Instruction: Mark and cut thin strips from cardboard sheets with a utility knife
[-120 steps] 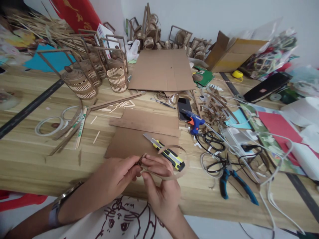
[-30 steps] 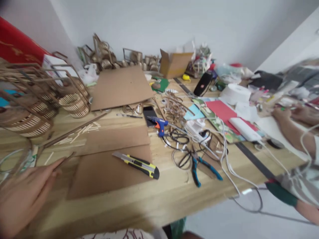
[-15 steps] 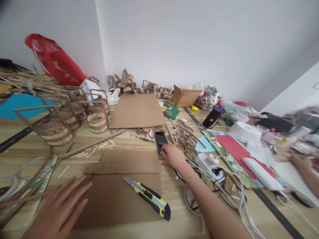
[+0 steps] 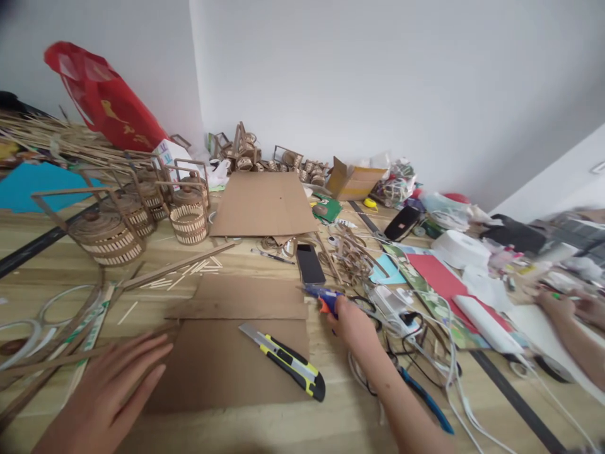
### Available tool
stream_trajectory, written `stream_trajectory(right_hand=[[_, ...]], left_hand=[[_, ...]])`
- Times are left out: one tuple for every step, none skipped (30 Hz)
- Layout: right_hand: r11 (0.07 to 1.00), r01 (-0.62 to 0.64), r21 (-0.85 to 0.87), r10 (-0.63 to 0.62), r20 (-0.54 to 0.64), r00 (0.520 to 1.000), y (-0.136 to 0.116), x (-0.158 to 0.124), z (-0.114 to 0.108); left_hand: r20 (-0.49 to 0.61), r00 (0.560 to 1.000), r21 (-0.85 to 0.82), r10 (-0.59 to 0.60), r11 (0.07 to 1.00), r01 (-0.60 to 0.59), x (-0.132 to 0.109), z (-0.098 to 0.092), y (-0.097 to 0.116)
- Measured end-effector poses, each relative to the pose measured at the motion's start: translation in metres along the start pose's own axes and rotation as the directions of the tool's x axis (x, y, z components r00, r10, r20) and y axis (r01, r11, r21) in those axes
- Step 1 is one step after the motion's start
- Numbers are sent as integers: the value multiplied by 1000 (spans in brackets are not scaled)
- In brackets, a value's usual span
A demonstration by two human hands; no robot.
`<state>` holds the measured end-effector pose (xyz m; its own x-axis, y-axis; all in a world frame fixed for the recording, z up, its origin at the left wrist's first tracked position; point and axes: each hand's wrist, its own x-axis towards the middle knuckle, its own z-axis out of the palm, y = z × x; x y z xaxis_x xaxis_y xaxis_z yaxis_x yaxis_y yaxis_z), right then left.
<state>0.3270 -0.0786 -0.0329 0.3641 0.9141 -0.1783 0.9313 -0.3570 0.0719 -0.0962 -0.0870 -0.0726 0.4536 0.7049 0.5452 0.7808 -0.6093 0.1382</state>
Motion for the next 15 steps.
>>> stream_trajectory(right_hand=[[1000, 6, 0, -6, 18, 1000, 1, -7, 3], [1000, 10, 0, -10, 34, 999, 2, -13, 4], [1000, 13, 0, -13, 48, 999, 3, -17, 4], [1000, 13, 1, -13, 58, 998, 4, -20, 3], [1000, 9, 1, -9, 66, 998, 5, -21, 0], [1000, 2, 2, -2, 67, 998, 5, -20, -5], [1000, -10, 3, 10, 62, 998, 4, -15, -11], [1000, -24, 5, 24, 51, 998, 3, -8, -18], [999, -39, 8, 39, 30, 999, -1, 2, -25], [999, -52, 15, 52, 8, 999, -5, 14, -31], [998, -55, 25, 56, -13, 998, -11, 28, -36], [997, -63, 35, 63, -14, 998, -19, 43, -39], [996, -76, 45, 76, -8, 997, -27, 57, -40], [995, -82, 58, 82, 0, 997, -35, 72, -39], [994, -86, 73, 86, 10, 996, -42, 85, -37]], left_hand=[[-2, 1000, -7, 2, 1000, -2, 2, 0, 1], [-3, 1000, -17, 6, 1000, -6, 2, 0, 1], [3, 1000, -28, 10, 1000, -10, 2, 1, 1], [12, 1000, -39, 16, 999, -16, 1, 2, 0], [25, 999, -48, 25, 999, -24, 0, 3, 0], [38, 999, -54, 32, 998, -30, -2, 3, 0], [44, 998, -56, 37, 998, -35, -3, 4, 0], [46, 998, -56, 37, 998, -34, -3, 3, 0], [45, 998, -54, 35, 998, -32, -3, 3, 0], [39, 999, -49, 35, 998, -33, -3, 2, 1], [35, 999, -44, 38, 998, -36, -2, 0, 3], [27, 999, -38, 42, 998, -41, -1, -2, 4], [22, 999, -30, 50, 998, -49, 1, -4, 6], [16, 998, -22, 56, 998, -56, 2, -6, 8], [7, 998, -12, 62, 998, -61, 2, -8, 9]])
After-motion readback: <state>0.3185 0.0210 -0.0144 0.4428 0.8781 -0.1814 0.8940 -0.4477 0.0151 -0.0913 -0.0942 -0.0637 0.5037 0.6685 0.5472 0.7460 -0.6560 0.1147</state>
